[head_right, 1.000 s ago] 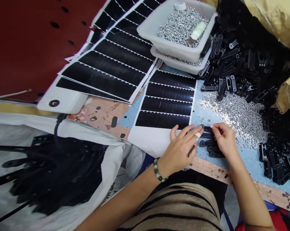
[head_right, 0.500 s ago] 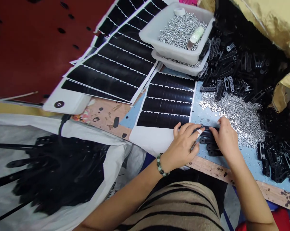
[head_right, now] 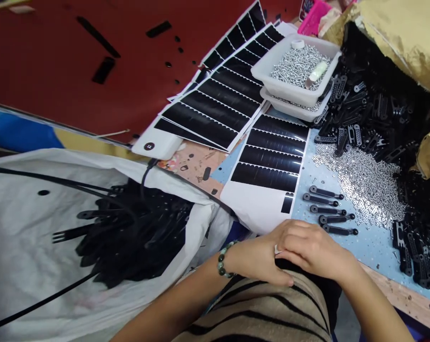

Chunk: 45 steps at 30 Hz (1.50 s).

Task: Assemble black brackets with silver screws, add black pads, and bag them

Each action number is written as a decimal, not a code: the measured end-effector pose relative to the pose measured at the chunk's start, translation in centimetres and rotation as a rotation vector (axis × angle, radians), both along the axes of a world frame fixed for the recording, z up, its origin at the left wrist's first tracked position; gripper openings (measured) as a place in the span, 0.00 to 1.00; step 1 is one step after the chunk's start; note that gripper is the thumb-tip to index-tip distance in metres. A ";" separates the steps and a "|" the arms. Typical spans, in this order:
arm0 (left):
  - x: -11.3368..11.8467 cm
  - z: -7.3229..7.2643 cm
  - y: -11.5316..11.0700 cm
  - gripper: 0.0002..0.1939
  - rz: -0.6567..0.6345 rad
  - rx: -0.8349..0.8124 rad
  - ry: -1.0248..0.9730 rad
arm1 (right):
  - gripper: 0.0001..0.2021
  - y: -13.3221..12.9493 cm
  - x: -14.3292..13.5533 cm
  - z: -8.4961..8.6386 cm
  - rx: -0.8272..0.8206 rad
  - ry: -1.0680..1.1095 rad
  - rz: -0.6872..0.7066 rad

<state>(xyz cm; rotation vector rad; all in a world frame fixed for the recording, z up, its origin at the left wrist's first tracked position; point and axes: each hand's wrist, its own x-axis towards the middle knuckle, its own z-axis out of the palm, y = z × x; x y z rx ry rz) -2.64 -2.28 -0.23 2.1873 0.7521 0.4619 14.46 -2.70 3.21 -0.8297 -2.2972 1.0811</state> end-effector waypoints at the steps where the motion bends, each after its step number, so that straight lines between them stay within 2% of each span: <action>1: -0.4 -0.1 -0.3 0.35 -0.032 -0.087 -0.068 | 0.06 -0.4 -0.2 -0.1 0.017 0.011 -0.011; 3: -1.1 -0.2 -0.8 0.44 -0.137 -0.341 -0.246 | 0.05 -1.0 -0.6 -0.2 0.048 0.053 -0.040; 5: -1.7 -0.2 -1.2 0.52 -0.081 -0.630 -0.402 | 0.04 -1.5 -1.1 -0.2 0.051 0.107 -0.062; 6: -2.0 -0.2 -1.4 0.53 -0.021 -0.775 -0.499 | 0.04 -1.6 -1.5 -0.3 0.032 0.138 -0.075; 8: -2.5 -0.2 -1.5 0.50 0.177 -0.992 -0.722 | 0.03 -1.4 -2.3 -0.8 -0.042 0.206 -0.146; 10: -3.1 -0.3 -1.5 0.43 0.402 -1.030 -0.905 | 0.04 -0.6 -3.1 -1.8 -0.157 0.252 -0.313; 12: -4.0 -0.6 -1.5 0.37 0.623 -0.835 -0.912 | 0.07 0.7 -4.0 -3.1 -0.308 0.240 -0.513; 14: -4.8 -1.0 -1.5 0.31 0.762 -0.477 -0.656 | 0.09 2.3 -4.8 -4.5 -0.434 0.151 -0.630; 16: -5.3 -1.7 -1.7 0.27 0.723 -0.123 -0.256 | 0.09 3.6 -5.6 -5.6 -0.440 0.023 -0.641; 17: -5.4 -2.0 -1.9 0.26 0.647 0.000 -0.062 | 0.10 4.1 -6.0 -5.9 -0.391 -0.047 -0.629; 19: -5.1 -2.9 -2.2 0.24 0.498 0.145 0.226 | 0.13 4.5 -6.6 -6.3 -0.239 -0.181 -0.602; 22: -4.3 -4.0 -2.5 0.20 0.435 0.224 0.435 | 0.14 4.0 -7.1 -6.3 -0.014 -0.379 -0.505; 25: -3.7 -4.4 -2.5 0.17 0.455 0.255 0.490 | 0.13 2.8 -7.0 -6.0 0.190 -0.552 -0.410; 27: -3.5 -4.2 -2.3 0.16 0.466 0.275 0.491 | 0.15 2.0 -6.7 -5.9 0.289 -0.615 -0.433; 30: -3.2 -3.8 -2.0 0.17 0.465 0.287 0.478 | 0.18 0.7 -5.9 -5.8 0.378 -0.581 -0.494; 33: -2.8 -3.7 -1.8 0.20 0.455 0.276 0.472 | 0.19 -0.9 -4.1 -5.2 0.444 -0.369 -0.563; 36: -2.8 -4.0 -1.7 0.21 0.437 0.252 0.475 | 0.23 -2.7 -1.3 -4.2 0.498 -0.166 -0.779; 39: -3.1 -4.3 -1.7 0.24 0.432 0.232 0.443 | 0.26 -4.8 2.2 -4.0 0.511 -0.161 -0.907; 42: -2.7 -3.8 -1.4 0.35 0.466 0.247 0.348 | 0.31 -6.6 5.4 -5.2 0.419 -0.292 -0.918; 45: -0.5 -2.9 -0.1 0.51 0.355 0.272 0.241 | 0.35 -7.2 7.0 -7.2 0.289 -0.450 -0.850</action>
